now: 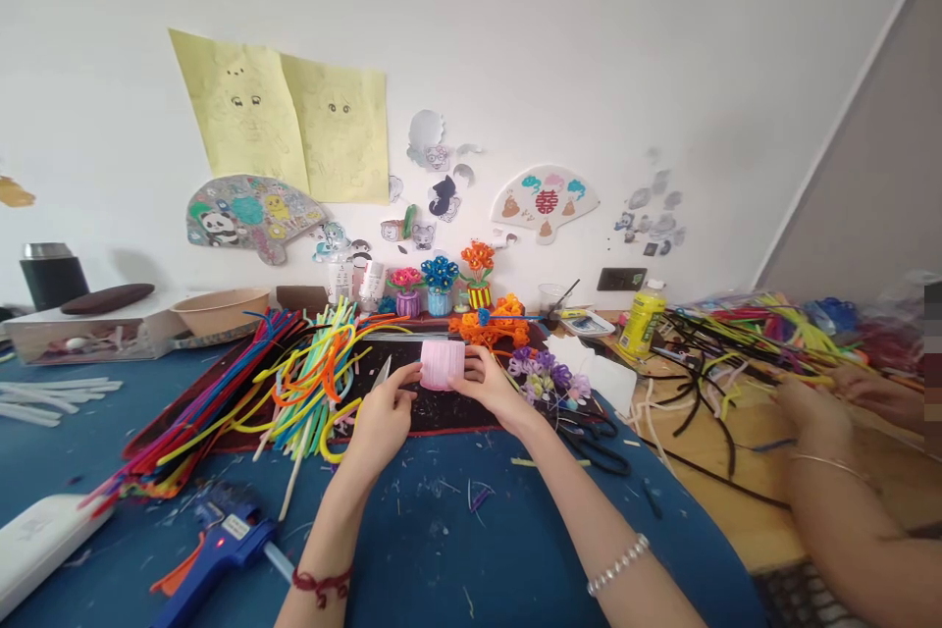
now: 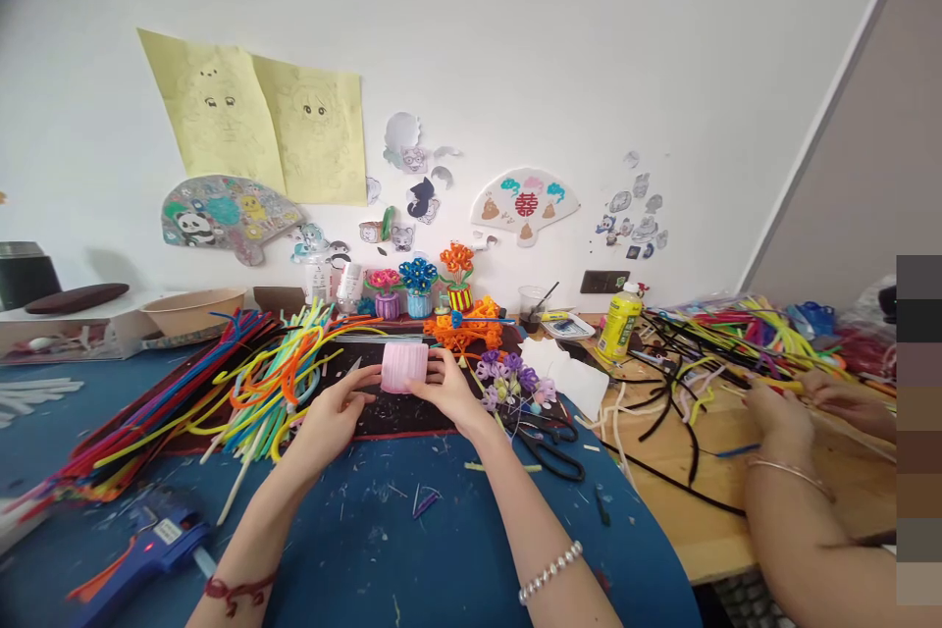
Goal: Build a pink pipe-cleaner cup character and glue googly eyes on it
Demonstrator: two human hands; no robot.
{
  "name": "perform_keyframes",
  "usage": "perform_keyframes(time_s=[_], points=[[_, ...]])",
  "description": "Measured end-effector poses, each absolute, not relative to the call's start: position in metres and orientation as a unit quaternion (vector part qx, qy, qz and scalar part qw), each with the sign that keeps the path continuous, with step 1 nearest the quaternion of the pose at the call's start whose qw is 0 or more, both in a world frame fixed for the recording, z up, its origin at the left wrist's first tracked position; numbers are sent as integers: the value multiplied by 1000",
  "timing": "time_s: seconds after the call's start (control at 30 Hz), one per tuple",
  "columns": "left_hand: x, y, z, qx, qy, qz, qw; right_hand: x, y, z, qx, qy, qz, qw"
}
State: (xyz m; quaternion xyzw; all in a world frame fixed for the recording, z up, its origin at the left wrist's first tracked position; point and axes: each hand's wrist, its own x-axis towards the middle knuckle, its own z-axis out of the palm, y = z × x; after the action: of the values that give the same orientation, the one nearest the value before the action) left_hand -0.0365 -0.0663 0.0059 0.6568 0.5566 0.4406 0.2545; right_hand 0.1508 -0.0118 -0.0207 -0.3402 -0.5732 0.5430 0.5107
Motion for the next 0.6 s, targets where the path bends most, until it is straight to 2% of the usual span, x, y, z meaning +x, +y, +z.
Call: perform_keyframes(time_s=[0.33,0.53,0.6], points=[[-27,-68,11,626,564,477,250,145,-18,-18,-345,-596,515,511],[-14,-68,16,600,564,512,245,150,-32,4,-291,-698,431,492],[-15,-68,16,580,561,534,252,155,-51,26,-304,-665,399,554]])
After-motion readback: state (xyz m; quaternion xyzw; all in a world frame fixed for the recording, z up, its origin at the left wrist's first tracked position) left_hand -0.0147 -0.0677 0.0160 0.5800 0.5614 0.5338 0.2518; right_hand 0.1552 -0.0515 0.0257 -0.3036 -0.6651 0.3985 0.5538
